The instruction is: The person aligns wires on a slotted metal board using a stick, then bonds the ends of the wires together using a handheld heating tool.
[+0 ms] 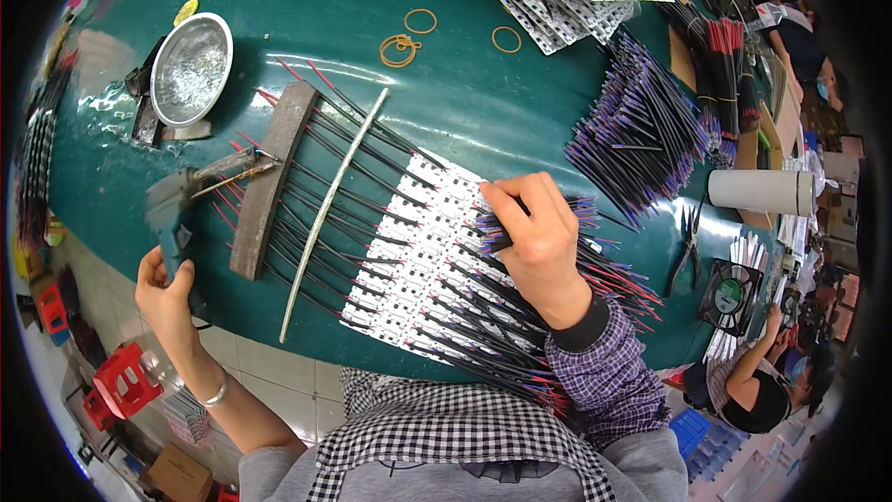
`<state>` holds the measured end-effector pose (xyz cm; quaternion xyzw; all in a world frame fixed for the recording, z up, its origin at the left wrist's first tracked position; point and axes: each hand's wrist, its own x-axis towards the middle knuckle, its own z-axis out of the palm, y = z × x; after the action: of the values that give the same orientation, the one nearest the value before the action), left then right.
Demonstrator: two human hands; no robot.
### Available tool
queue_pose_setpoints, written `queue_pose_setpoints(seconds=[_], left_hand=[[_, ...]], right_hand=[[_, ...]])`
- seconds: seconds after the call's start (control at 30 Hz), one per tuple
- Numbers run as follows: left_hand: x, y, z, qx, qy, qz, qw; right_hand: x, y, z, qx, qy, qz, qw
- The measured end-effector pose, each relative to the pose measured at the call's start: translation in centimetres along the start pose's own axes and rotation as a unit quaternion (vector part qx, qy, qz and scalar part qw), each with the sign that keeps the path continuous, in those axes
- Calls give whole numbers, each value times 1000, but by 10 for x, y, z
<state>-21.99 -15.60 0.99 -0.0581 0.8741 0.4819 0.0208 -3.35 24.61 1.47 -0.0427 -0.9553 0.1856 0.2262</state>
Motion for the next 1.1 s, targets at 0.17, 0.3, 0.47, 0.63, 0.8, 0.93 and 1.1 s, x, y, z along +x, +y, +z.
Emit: queue_pose_setpoints(seconds=[0.17, 0.3, 0.47, 0.63, 0.8, 0.93, 1.1], left_hand=[[-61, 32, 23, -160, 109, 39, 980], [-94, 64, 35, -452, -84, 3, 888], [-138, 90, 70, -366, -184, -8, 912], [-138, 108, 97, -152, -275, 126, 941], [-140, 113, 108, -107, -324, 76, 937], [-138, 114, 113, -107, -313, 124, 936], [-137, 115, 119, -113, -313, 128, 934]], right_hand=[[4, -2, 2, -11, -4, -9, 1000], [3, -2, 2, -28, -3, -21, 999], [2, -2, 0, -33, -4, -26, 999], [2, -2, 3, -30, -4, -24, 999], [4, -2, 1, -30, -10, -27, 999], [3, -1, 2, -38, -11, -28, 999], [3, -2, 2, -39, -12, -32, 999]])
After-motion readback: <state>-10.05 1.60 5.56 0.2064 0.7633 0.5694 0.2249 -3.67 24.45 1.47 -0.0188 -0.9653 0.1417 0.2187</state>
